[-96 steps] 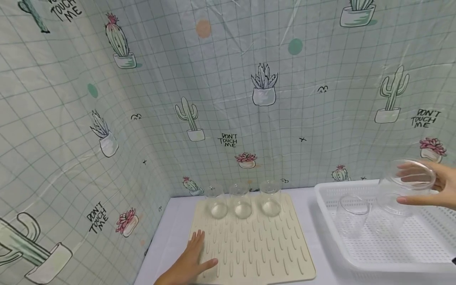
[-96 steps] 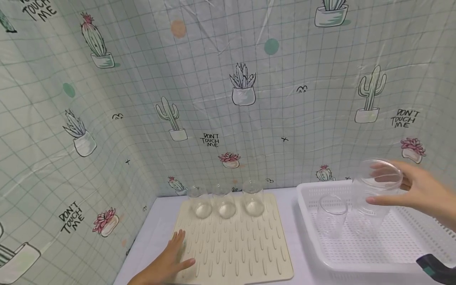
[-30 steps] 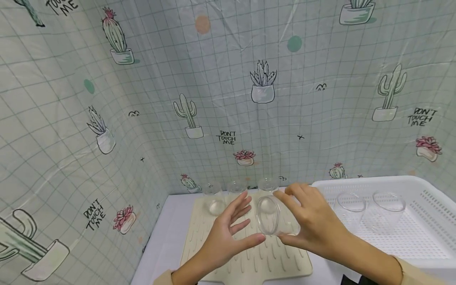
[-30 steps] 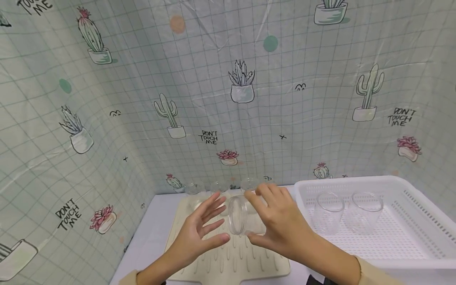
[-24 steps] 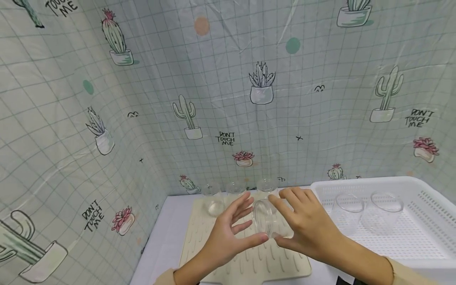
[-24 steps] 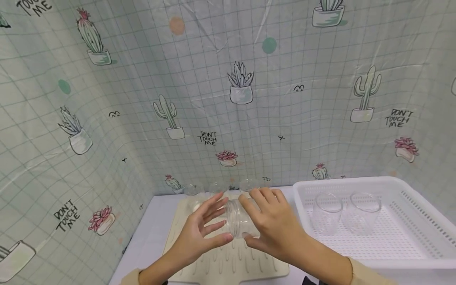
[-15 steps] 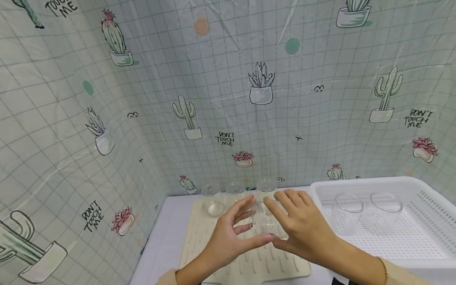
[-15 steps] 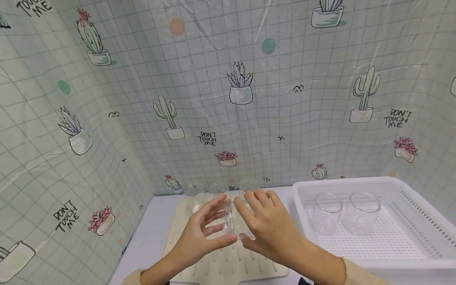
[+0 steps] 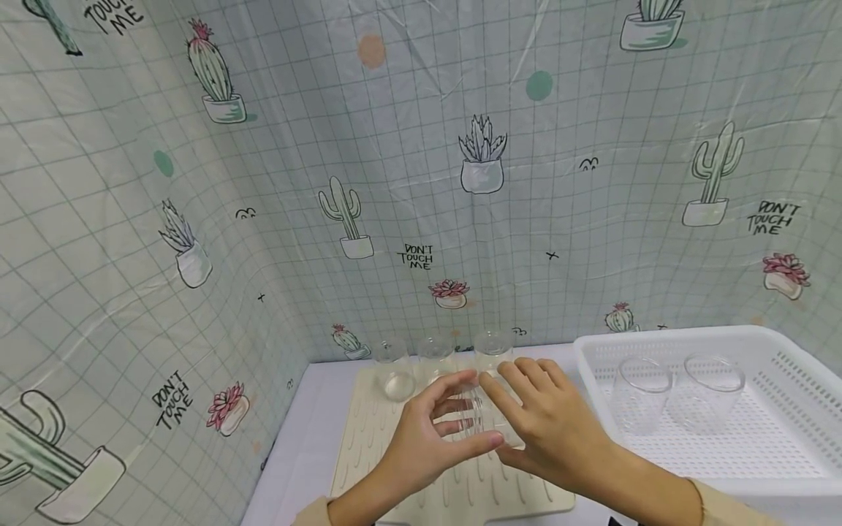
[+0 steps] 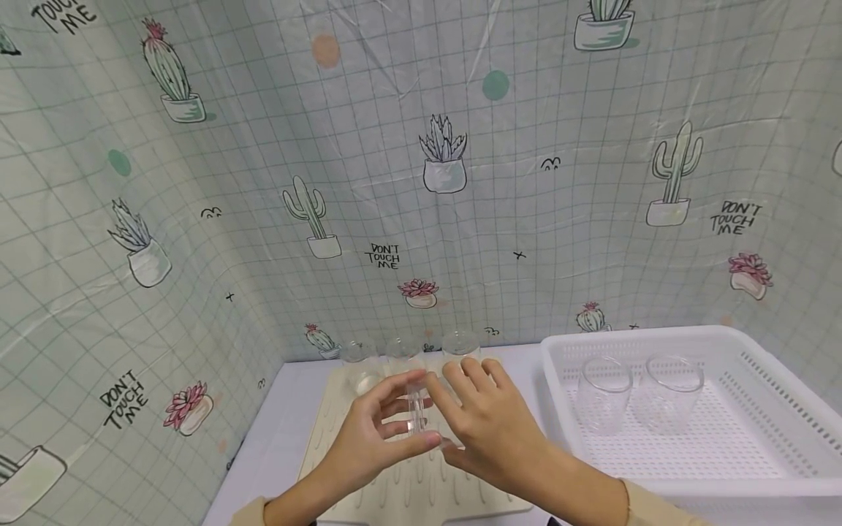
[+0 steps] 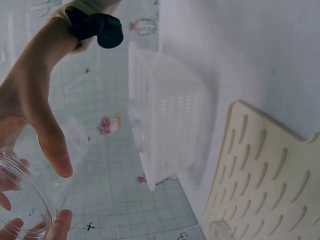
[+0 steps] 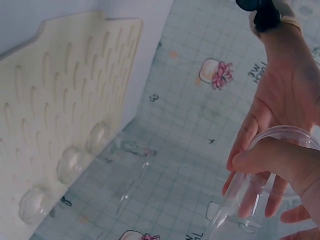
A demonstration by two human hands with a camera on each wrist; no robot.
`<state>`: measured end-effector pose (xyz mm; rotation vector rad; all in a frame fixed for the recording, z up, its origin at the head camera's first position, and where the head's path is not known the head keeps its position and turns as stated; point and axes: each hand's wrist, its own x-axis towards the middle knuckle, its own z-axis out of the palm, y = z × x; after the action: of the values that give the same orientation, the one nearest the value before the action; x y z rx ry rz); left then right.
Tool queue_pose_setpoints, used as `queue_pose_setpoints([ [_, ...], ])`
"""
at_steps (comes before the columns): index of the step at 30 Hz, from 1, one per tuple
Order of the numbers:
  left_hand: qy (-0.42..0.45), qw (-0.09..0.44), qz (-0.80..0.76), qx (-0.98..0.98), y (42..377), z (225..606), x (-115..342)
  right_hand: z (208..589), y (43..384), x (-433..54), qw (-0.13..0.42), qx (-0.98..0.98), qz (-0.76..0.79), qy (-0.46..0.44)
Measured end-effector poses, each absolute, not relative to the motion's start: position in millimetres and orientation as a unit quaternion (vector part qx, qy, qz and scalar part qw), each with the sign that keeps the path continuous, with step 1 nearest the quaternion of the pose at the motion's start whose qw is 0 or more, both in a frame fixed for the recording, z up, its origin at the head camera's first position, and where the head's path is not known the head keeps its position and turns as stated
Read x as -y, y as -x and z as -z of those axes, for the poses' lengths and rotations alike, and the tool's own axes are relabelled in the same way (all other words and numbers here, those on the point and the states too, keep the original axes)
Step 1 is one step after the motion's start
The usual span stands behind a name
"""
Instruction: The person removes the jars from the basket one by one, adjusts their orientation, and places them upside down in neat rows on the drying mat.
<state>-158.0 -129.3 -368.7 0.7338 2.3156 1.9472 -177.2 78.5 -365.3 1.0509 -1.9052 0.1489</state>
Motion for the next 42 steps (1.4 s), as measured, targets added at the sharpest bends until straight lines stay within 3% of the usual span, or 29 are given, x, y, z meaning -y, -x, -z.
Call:
queue_pose_setpoints([
  [7, -0.228, 0.009, -0.634, -0.739, 159.2, 372.0, 128.2, 368.9, 177.8, -77.5, 0.455, 0.779, -0.064, -0.428],
  [11, -0.224, 0.011, -0.638, -0.737, 161.0, 375.0, 129.5, 370.9, 177.4, -79.5, 0.424, 0.796, -0.083, -0.425],
  [17, -0.213, 0.017, -0.645, -0.734, 168.0, 379.9, 136.3, 370.4, 181.6, -90.8, 0.33, 0.827, -0.22, -0.398],
  [23, -0.2, 0.024, -0.671, -0.714, 174.9, 379.9, 141.8, 372.2, 191.6, -106.9, 0.23, 0.805, -0.449, -0.313],
  [30, -0.194, 0.026, -0.686, -0.7, 177.4, 378.6, 143.5, 385.0, 195.1, -111.7, 0.057, 0.692, -0.684, -0.225],
  [42, -0.192, 0.015, -0.694, -0.693, 177.3, 380.9, 145.0, 414.0, 194.0, -95.1, -0.118, 0.479, -0.837, -0.238],
])
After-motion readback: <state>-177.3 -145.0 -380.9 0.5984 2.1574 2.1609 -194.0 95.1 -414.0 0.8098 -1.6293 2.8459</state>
